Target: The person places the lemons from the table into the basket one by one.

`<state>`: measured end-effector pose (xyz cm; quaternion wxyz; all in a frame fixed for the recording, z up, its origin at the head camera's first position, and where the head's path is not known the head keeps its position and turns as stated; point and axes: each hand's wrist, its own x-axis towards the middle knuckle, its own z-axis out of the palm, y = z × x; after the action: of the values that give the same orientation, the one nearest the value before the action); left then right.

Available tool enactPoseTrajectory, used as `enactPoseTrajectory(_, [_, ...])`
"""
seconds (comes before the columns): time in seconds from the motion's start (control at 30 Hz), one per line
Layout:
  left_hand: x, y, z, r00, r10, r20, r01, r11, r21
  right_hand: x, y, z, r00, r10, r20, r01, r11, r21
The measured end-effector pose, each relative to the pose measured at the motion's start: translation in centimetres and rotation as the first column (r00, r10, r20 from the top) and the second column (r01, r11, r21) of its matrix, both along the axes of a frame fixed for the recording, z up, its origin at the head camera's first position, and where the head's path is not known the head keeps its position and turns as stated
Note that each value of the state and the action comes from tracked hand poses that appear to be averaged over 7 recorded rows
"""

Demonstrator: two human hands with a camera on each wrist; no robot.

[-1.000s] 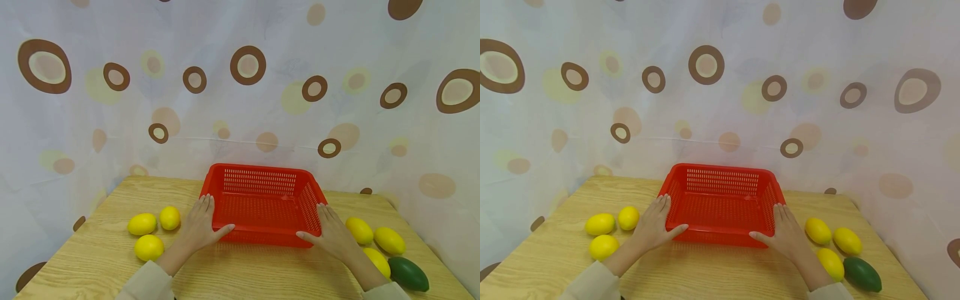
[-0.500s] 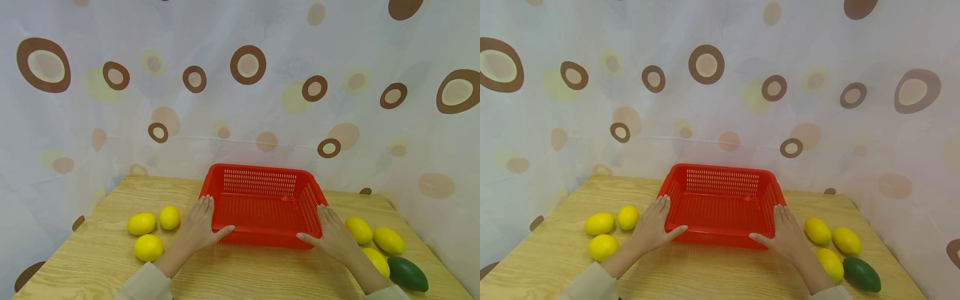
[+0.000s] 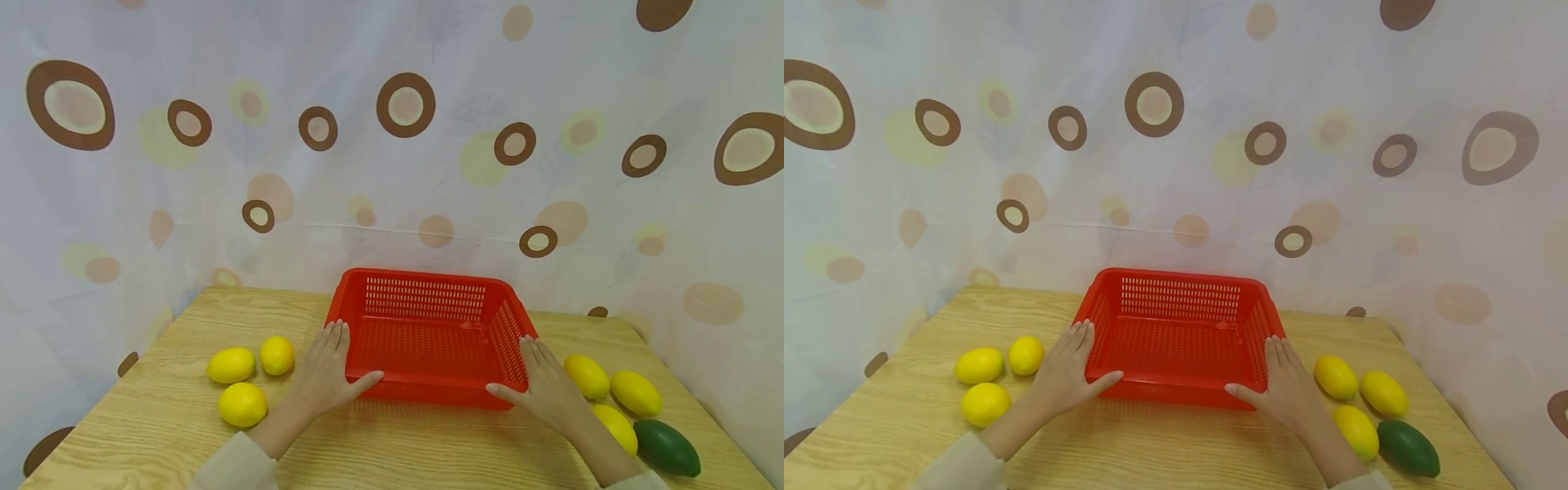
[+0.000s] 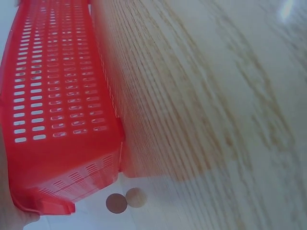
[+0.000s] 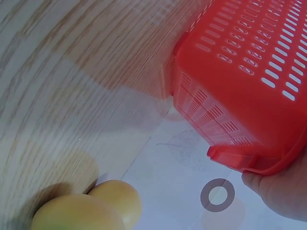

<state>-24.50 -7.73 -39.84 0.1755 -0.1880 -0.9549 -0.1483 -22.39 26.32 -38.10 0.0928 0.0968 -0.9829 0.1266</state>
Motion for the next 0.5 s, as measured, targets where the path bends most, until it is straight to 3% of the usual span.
enactPoseTrajectory(0.5, [-0.02,-0.02,-0.38,1.000,-0.001,-0.016,0.001,1.000,-0.008,0.20,0.00,-0.18,1.000,0.001,-0.006,-0.001,1.000,-0.001])
